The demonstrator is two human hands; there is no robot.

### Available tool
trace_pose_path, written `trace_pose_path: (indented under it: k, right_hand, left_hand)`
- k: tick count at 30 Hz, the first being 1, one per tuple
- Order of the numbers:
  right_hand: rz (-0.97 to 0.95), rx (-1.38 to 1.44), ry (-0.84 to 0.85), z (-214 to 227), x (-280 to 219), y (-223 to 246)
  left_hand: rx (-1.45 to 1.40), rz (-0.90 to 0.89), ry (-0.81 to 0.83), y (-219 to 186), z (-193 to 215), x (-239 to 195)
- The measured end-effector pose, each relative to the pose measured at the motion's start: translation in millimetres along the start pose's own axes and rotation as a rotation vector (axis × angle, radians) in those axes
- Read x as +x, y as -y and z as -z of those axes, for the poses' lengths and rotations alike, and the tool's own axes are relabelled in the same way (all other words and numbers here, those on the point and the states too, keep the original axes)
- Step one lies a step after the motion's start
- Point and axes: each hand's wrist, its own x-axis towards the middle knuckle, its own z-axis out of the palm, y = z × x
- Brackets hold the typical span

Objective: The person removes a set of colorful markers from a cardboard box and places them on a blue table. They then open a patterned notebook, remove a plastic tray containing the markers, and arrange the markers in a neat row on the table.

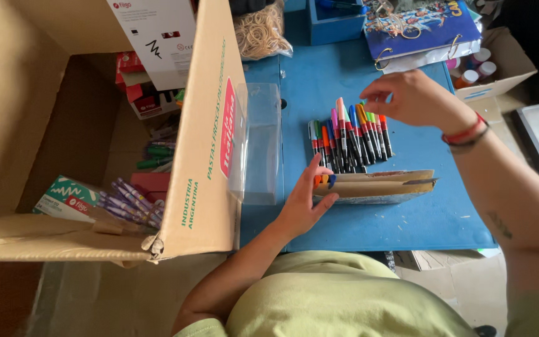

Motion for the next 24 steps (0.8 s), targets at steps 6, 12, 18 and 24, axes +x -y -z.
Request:
trace_pose_path:
  k: [6,12,18,24]
  right_hand:
    - [0.388,-0.204,-0.317,-28,-90,82]
    - [0.330,-0.299,-0.319,-112,-94,72]
    - [0.352,-0.174,-0.474,-138,-92,71]
    - [0.358,0.098,-0.468,-94,-105,94]
  left_hand:
    - [-0.018,-0.055,-0.046,0,-4,0]
    - [0.018,-0.056,-0.053,-4,-3,3]
    - [0.053,-0.006,-0.036,-10,-3,0]
    - [-0.048,0.052,-0.045,-9,-4,-1]
